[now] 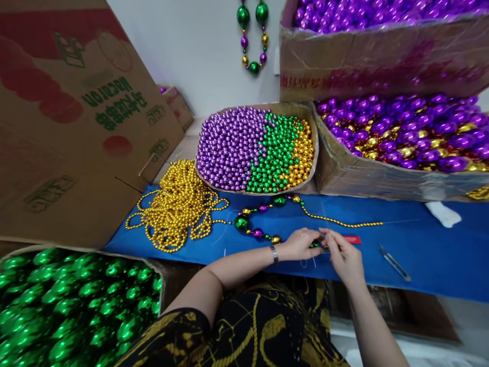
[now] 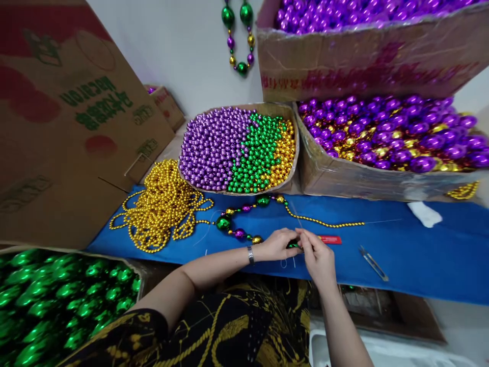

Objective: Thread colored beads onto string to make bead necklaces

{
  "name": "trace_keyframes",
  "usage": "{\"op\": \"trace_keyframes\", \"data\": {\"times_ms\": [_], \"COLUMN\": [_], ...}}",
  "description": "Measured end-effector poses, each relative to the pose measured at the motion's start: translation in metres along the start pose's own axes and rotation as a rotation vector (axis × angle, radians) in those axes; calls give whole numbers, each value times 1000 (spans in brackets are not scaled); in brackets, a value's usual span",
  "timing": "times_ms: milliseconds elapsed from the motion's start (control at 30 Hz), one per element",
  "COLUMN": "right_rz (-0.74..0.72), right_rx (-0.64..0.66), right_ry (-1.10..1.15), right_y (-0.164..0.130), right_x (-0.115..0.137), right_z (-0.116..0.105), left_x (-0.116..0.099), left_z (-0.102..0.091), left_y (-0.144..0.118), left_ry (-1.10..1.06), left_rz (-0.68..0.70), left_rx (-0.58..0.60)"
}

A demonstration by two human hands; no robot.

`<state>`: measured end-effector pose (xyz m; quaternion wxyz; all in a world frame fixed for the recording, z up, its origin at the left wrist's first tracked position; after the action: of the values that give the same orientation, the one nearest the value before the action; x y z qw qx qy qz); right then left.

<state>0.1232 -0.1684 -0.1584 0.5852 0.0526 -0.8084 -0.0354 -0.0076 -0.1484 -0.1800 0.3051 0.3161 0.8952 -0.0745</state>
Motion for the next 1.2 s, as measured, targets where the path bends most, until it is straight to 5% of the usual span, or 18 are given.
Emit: {"op": "trace_keyframes", "data": {"times_ms": [167, 400, 500, 733, 1033, 1200], "right_rz": [24, 138, 106, -172, -171, -233], "right_rx": [30, -107, -253, -594, -701, -928], "right_ry": [13, 467, 585, 689, 622, 627], "right_y": [1, 0, -1, -1, 2, 0], "right_x": [1, 5, 20, 42, 25, 19], "right_z": [0, -2, -28, -133, -169, -213], "left_x": [6, 3, 5, 19, 55, 66], "left_z": [4, 12, 13, -9, -38, -50], "left_y": [-3, -9, -11, -27, -53, -58], "left_ry": [-29, -52, 58, 385, 612, 638], "left_rz": [-20, 93, 54, 82, 42, -7], "left_rx": [-14, 42, 80, 70, 25, 11]}}
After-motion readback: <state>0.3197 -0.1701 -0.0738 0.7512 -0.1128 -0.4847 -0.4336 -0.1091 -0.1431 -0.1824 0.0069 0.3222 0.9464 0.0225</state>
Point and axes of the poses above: each hand's wrist, its own y-axis towards the middle knuckle, its own z-axis out of the palm, x = y × z, the point moved 5 cm from there along y, towards the middle knuckle, and after that the axes turned 12 degrees about y, right-handed, at the moved point
